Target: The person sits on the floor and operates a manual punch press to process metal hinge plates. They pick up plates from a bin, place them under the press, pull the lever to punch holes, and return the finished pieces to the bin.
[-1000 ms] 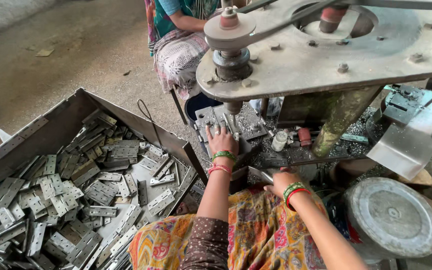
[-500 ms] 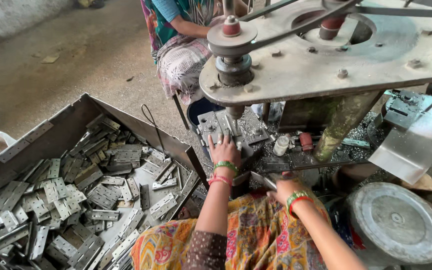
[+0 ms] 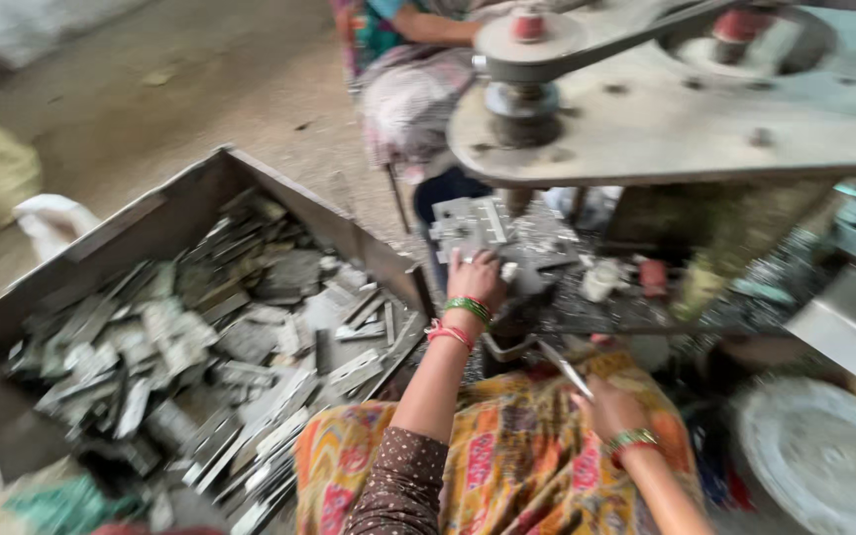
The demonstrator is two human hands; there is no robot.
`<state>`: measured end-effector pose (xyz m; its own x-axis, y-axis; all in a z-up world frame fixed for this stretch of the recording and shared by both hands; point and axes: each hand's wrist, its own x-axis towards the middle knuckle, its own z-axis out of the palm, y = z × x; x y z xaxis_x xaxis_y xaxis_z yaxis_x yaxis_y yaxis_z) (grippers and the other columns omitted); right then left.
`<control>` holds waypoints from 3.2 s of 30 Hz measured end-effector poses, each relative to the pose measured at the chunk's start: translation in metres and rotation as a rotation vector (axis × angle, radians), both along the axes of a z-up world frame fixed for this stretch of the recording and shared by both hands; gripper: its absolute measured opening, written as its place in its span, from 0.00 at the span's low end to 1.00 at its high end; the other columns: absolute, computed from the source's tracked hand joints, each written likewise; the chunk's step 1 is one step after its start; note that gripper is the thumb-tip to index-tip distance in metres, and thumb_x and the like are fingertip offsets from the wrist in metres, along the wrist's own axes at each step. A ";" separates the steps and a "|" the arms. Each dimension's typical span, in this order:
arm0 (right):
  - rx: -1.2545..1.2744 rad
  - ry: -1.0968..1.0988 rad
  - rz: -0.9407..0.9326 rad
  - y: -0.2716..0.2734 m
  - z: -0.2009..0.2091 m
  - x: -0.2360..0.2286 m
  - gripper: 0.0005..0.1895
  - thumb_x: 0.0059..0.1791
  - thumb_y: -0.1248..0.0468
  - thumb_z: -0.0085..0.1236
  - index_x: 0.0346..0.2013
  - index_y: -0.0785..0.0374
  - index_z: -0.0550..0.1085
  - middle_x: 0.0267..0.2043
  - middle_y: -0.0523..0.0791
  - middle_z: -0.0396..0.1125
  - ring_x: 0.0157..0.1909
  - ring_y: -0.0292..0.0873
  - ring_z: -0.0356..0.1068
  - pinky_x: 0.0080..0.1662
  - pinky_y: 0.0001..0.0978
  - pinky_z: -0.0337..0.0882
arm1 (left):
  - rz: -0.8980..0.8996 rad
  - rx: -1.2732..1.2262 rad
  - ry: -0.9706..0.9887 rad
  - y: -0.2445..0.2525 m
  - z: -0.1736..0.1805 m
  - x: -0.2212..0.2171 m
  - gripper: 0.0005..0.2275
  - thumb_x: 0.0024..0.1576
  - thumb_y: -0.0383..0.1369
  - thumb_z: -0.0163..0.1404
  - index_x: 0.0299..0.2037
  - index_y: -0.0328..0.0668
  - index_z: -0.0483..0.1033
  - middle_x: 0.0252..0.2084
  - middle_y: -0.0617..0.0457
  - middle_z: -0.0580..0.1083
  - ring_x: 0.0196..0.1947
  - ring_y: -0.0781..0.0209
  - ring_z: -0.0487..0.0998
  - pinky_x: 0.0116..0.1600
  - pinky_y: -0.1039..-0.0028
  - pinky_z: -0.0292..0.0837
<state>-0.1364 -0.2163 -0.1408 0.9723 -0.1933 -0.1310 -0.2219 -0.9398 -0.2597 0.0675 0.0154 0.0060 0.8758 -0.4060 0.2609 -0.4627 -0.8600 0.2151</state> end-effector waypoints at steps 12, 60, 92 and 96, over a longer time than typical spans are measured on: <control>0.086 -0.661 -0.102 0.019 0.019 -0.054 0.23 0.50 0.56 0.62 0.59 0.55 0.73 0.52 0.51 0.66 0.44 0.53 0.73 0.43 0.45 0.75 | 0.892 0.162 -0.199 0.275 -0.143 -0.009 0.29 0.44 0.37 0.57 0.57 0.30 0.72 0.56 0.36 0.75 0.47 0.48 0.81 0.45 0.45 0.74; -0.177 0.061 -0.079 0.022 0.088 -0.002 0.14 0.55 0.56 0.47 0.44 0.62 0.74 0.37 0.48 0.75 0.36 0.48 0.79 0.37 0.40 0.80 | 0.193 0.186 0.002 -0.046 -0.010 -0.037 0.22 0.64 0.49 0.40 0.56 0.42 0.77 0.72 0.44 0.60 0.72 0.49 0.56 0.75 0.46 0.30; 0.247 0.239 -0.348 0.019 0.033 -0.016 0.27 0.61 0.51 0.24 0.52 0.71 0.66 0.44 0.66 0.72 0.44 0.64 0.74 0.49 0.51 0.72 | 0.162 0.215 -0.012 -0.041 -0.021 -0.008 0.16 0.60 0.35 0.44 0.51 0.44 0.82 0.65 0.47 0.69 0.73 0.49 0.59 0.78 0.46 0.31; -0.049 0.173 -0.076 0.012 0.031 -0.004 0.18 0.58 0.59 0.31 0.48 0.65 0.69 0.46 0.58 0.72 0.45 0.58 0.76 0.47 0.49 0.77 | 0.140 0.215 0.074 -0.039 -0.019 -0.010 0.14 0.60 0.36 0.44 0.47 0.46 0.83 0.64 0.47 0.69 0.73 0.50 0.59 0.77 0.45 0.29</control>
<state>-0.1404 -0.2042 -0.1101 0.9185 -0.2756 -0.2835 -0.3300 -0.9293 -0.1658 0.0575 -0.0233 -0.0131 0.9407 -0.3190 0.1151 -0.3262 -0.9440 0.0495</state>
